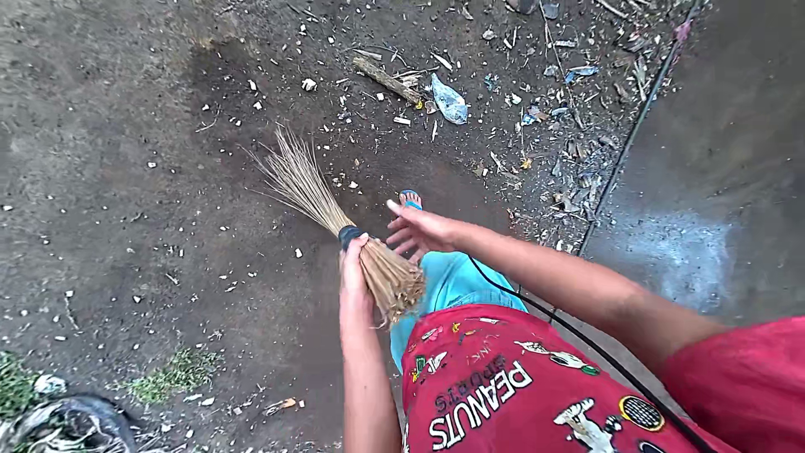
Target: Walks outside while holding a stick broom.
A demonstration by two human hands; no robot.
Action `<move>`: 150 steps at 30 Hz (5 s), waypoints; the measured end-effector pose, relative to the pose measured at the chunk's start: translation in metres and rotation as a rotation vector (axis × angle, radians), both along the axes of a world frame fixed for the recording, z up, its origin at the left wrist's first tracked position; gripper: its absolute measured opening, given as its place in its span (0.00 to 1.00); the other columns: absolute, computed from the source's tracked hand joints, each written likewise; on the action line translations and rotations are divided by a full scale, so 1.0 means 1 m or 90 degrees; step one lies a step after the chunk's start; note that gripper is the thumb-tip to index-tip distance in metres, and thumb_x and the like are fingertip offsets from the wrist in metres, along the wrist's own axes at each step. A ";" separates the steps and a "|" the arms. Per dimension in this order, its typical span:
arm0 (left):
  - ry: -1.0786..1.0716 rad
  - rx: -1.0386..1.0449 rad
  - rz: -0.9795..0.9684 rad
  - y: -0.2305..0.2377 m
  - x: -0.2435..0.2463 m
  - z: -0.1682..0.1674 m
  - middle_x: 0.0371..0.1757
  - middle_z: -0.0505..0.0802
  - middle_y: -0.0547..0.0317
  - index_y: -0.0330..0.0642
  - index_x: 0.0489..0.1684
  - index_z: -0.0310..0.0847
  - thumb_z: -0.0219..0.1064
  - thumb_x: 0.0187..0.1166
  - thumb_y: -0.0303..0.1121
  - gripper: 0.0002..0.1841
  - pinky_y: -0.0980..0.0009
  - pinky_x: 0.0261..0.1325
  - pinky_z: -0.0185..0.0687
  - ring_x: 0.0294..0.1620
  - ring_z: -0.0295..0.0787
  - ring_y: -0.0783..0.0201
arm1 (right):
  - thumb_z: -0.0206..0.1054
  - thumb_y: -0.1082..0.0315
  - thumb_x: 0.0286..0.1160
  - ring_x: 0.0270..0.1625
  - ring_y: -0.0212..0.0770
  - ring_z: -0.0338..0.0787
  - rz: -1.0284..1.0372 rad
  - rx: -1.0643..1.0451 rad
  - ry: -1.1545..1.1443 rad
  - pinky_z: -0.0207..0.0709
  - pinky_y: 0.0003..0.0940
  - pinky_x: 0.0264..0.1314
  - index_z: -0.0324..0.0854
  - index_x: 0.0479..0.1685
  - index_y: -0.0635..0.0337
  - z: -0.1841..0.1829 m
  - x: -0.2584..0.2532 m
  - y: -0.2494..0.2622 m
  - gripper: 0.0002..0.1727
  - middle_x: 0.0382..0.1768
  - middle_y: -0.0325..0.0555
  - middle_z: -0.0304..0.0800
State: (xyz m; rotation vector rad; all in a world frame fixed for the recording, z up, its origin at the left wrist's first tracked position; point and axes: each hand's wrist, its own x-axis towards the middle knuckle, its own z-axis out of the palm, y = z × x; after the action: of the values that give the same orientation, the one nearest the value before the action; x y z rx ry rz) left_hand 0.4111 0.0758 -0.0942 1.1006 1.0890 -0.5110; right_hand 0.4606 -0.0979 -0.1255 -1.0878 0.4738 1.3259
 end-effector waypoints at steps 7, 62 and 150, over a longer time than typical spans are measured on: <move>-0.075 0.067 -0.402 -0.037 -0.038 -0.007 0.95 0.52 0.41 0.58 0.98 0.26 0.36 0.91 0.62 0.39 0.39 0.84 0.64 0.90 0.58 0.41 | 0.49 0.53 0.85 0.40 0.37 0.94 -0.030 0.161 0.103 0.90 0.35 0.40 0.82 0.53 0.50 0.028 -0.001 -0.028 0.18 0.41 0.43 0.94; -0.506 -0.025 -0.947 -0.023 -0.218 -0.016 0.63 0.88 0.48 0.40 0.59 0.87 0.64 0.83 0.41 0.17 0.60 0.64 0.81 0.59 0.85 0.58 | 0.41 0.57 0.88 0.27 0.35 0.89 -0.712 -0.282 0.235 0.83 0.27 0.26 0.74 0.43 0.55 0.036 -0.517 -0.252 0.17 0.28 0.43 0.87; -0.256 -0.482 -0.186 -0.292 -0.232 0.011 0.32 0.94 0.63 0.46 0.40 0.79 0.35 0.92 0.42 0.23 0.73 0.39 0.91 0.34 0.94 0.68 | 0.37 0.41 0.95 0.66 0.55 0.88 -0.139 -0.229 -0.480 0.74 0.58 0.75 0.72 0.80 0.63 0.126 -0.381 -0.309 0.37 0.64 0.61 0.88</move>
State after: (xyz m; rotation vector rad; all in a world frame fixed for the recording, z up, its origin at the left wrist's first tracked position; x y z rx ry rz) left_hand 0.1791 -0.2165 -0.0831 0.6377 0.3178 -0.8073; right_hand 0.0792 -0.4072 0.0008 -1.6761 0.2494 0.5718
